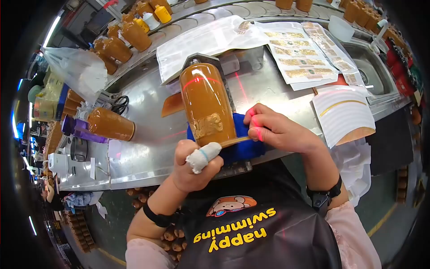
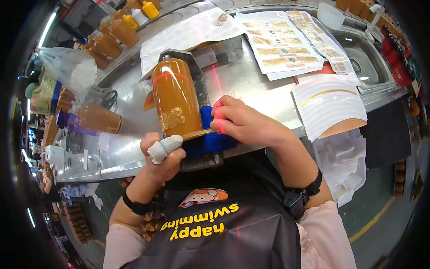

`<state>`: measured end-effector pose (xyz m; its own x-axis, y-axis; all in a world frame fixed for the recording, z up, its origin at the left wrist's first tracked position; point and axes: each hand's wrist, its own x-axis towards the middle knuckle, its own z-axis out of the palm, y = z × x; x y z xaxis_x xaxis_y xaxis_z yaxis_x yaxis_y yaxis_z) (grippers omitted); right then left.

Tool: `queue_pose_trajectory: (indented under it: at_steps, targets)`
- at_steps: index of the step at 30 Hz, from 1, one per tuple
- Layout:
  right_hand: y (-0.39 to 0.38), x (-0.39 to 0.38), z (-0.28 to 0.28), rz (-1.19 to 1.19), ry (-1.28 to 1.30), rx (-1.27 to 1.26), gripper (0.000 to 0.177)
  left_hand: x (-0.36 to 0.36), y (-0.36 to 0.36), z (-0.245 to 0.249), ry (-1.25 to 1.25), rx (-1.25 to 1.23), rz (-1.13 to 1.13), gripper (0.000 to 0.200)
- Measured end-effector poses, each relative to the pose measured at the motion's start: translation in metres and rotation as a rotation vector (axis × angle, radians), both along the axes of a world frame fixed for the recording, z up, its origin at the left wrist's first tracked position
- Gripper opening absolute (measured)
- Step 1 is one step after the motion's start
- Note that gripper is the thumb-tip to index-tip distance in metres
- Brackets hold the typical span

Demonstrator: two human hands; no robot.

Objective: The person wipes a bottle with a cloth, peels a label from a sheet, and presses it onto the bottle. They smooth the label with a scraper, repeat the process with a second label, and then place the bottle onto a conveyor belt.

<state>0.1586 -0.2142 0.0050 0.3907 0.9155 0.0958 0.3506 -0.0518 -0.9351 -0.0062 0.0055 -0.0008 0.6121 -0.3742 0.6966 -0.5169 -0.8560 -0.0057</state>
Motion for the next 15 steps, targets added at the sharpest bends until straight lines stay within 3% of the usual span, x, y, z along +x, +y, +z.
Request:
queue_pose_trajectory:
  at_steps: [7, 10, 13, 15]
  targets:
    - [-0.004, -0.001, 0.003, 0.024, -0.053, 0.010, 0.026, 0.016, -0.002, 0.022, 0.017, 0.166, -0.125, 0.023]
    - [-0.004, -0.001, 0.003, 0.038, 0.098, -0.037, 0.022, 0.021, -0.005, 0.025, 0.011, 0.175, -0.139, 0.022]
    - [-0.007, -0.002, 0.011, 0.066, -0.017, 0.015, 0.022, 0.011, 0.003, 0.018, 0.051, 0.109, -0.079, 0.026]
    - [-0.011, -0.006, 0.029, 0.070, 0.041, 0.038, 0.022, 0.002, 0.006, 0.009, 0.016, 0.098, 0.000, 0.026]
